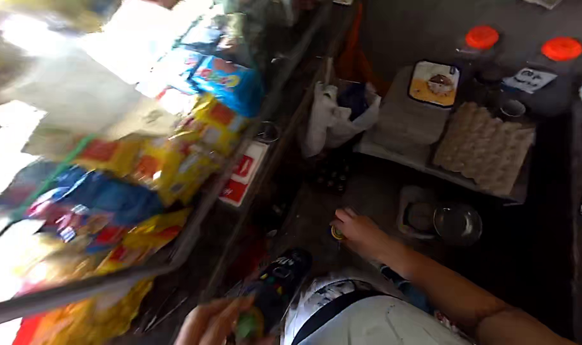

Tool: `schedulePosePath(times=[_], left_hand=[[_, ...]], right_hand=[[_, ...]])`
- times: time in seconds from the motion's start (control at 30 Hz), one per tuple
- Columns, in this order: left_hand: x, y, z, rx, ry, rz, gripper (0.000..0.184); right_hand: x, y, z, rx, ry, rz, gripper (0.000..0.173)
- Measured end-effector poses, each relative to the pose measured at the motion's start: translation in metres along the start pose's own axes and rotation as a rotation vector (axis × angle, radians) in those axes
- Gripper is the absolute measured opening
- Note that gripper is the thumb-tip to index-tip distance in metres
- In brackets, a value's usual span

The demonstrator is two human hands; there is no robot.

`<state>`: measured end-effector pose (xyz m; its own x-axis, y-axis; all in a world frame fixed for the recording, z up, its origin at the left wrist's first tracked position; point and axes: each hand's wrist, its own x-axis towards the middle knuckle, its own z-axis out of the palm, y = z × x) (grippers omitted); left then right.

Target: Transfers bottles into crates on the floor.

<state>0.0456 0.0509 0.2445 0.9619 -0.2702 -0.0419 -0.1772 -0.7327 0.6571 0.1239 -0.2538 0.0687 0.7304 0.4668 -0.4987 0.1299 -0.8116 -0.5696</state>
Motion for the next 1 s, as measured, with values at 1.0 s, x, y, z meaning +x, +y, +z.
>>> schedulePosePath(times=[1.0], left_hand=[[0.532,-0.277,0.626,0.456,-0.710,-0.140,0.042]], right_hand=[[0.367,0.454,0.139,0.360,0.530,0.581,0.042]])
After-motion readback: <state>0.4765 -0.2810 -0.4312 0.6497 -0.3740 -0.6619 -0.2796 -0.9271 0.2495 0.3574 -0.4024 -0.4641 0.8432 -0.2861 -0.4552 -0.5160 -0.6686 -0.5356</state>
